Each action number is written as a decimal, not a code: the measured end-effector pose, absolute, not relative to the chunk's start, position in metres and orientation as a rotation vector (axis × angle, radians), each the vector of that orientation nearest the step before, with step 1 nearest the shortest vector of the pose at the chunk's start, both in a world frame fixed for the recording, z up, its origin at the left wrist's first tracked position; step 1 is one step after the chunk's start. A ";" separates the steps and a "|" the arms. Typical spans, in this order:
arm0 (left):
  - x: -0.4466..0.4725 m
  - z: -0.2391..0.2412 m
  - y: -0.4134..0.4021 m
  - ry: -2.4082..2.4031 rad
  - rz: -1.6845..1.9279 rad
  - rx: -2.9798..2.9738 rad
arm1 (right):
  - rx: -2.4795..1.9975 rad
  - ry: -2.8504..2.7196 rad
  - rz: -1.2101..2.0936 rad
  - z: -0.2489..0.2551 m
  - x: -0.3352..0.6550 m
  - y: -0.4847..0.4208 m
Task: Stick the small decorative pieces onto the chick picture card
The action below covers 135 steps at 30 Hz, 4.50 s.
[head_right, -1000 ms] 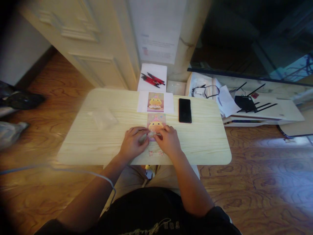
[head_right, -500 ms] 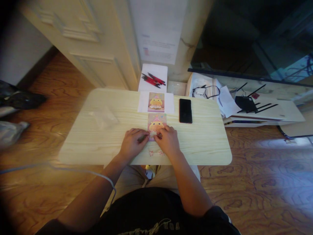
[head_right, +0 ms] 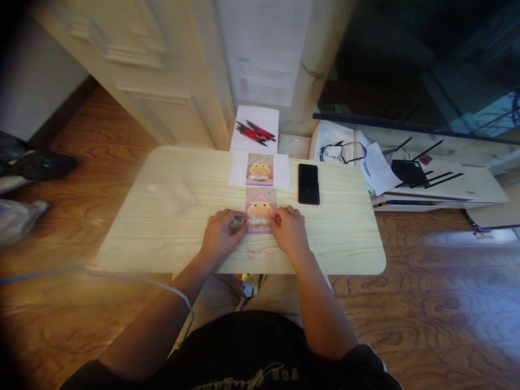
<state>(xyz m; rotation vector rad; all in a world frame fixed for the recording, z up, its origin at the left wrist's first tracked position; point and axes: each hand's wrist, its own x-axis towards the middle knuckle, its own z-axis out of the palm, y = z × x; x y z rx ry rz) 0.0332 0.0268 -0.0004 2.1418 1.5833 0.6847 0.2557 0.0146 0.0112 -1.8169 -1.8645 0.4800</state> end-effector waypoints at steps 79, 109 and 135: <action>0.035 0.002 0.024 1.506 0.626 2.267 | -1.721 -1.607 1.080 0.008 0.287 0.015; 0.037 0.003 0.023 1.522 0.630 2.224 | -1.730 -1.582 1.096 0.012 0.286 0.014; 0.036 0.002 0.022 1.507 0.660 2.232 | -1.723 -1.605 1.077 0.009 0.287 0.015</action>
